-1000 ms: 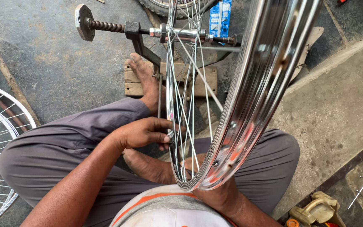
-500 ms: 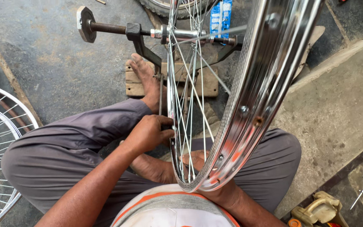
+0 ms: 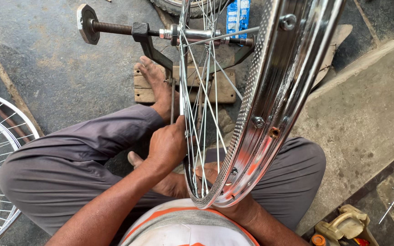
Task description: The person adjusts the tension of the spokes on a bicycle wheel mounted in a truing stand. They use a spoke wrench to turn the nipples while periodically spinning the wheel to check alignment.
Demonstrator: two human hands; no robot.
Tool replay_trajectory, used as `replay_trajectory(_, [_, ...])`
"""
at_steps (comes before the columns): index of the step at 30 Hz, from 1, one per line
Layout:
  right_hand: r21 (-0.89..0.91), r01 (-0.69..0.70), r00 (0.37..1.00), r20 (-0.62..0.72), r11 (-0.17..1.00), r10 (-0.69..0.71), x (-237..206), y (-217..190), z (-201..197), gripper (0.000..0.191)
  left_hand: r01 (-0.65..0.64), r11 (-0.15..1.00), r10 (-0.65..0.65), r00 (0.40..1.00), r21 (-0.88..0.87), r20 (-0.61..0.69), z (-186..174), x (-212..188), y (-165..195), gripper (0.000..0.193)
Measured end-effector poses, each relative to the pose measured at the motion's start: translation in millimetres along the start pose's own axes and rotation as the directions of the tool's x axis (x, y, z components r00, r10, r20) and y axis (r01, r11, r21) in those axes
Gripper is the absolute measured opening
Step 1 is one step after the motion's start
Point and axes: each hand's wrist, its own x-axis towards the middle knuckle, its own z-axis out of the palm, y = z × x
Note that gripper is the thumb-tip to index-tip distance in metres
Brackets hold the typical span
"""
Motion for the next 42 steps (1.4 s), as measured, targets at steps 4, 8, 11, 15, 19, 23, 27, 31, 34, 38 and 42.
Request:
replay_trajectory(4, [0.006, -0.001, 1.0, 0.0, 1.0, 0.001, 0, 0, -1, 0.035, -0.122, 0.987, 0.121, 0.993, -0.108, -0.011, 2, 2, -9, 0.043])
replay_trajectory(8, [0.015, 0.0, 1.0, 0.008, 1.0, 0.0, -4, -2, -3, 0.035, -0.247, 0.885, 0.321, 0.938, -0.396, 0.132, -7, 10, -36, 0.041])
replay_trajectory(11, [0.006, -0.003, 1.0, 0.006, 1.0, 0.003, -6, -5, -6, 0.035, -0.05, 0.722, 0.449, 0.792, -0.69, 0.414, -15, 26, -54, 0.042])
replay_trajectory(15, [0.021, 0.008, 1.0, -0.009, 1.0, -0.008, -9, -8, -10, 0.034, 0.211, 0.558, 0.537, 0.646, -0.803, 0.543, -15, 29, -57, 0.035])
replay_trajectory(19, [0.007, 0.017, 1.0, -0.009, 1.0, -0.017, -6, -6, -7, 0.034, 0.192, 0.743, 0.274, 0.787, -0.641, 0.553, -17, 26, -47, 0.034])
replay_trajectory(23, [-0.012, 0.004, 1.0, -0.004, 1.0, -0.004, -1, 1, 0, 0.033, -0.019, 0.921, 0.161, 0.928, -0.388, 0.335, -18, 22, -36, 0.034])
replay_trajectory(27, [-0.013, -0.008, 1.0, -0.001, 1.0, 0.008, 0, 5, 2, 0.033, -0.139, 0.955, 0.188, 0.967, -0.261, 0.171, -17, 16, -30, 0.035])
replay_trajectory(31, [-0.002, -0.016, 1.0, 0.005, 1.0, 0.016, -1, 6, 1, 0.033, 0.056, 0.898, 0.125, 0.919, -0.436, 0.374, -22, 17, -35, 0.033])
replay_trajectory(34, [0.001, -0.02, 1.0, 0.008, 1.0, 0.02, -1, 6, 1, 0.032, 0.112, 0.903, 0.093, 0.892, -0.415, 0.443, -23, 21, -39, 0.035])
replay_trajectory(38, [0.008, -0.024, 1.0, 0.011, 1.0, 0.024, -2, 5, 1, 0.032, -0.068, 0.927, 0.169, 0.954, -0.368, 0.249, -15, 22, -39, 0.035])
replay_trajectory(42, [0.014, -0.029, 0.999, 0.018, 0.999, 0.029, -3, 3, 0, 0.032, -0.133, 0.965, 0.152, 0.986, -0.225, 0.069, -8, 14, -35, 0.044])
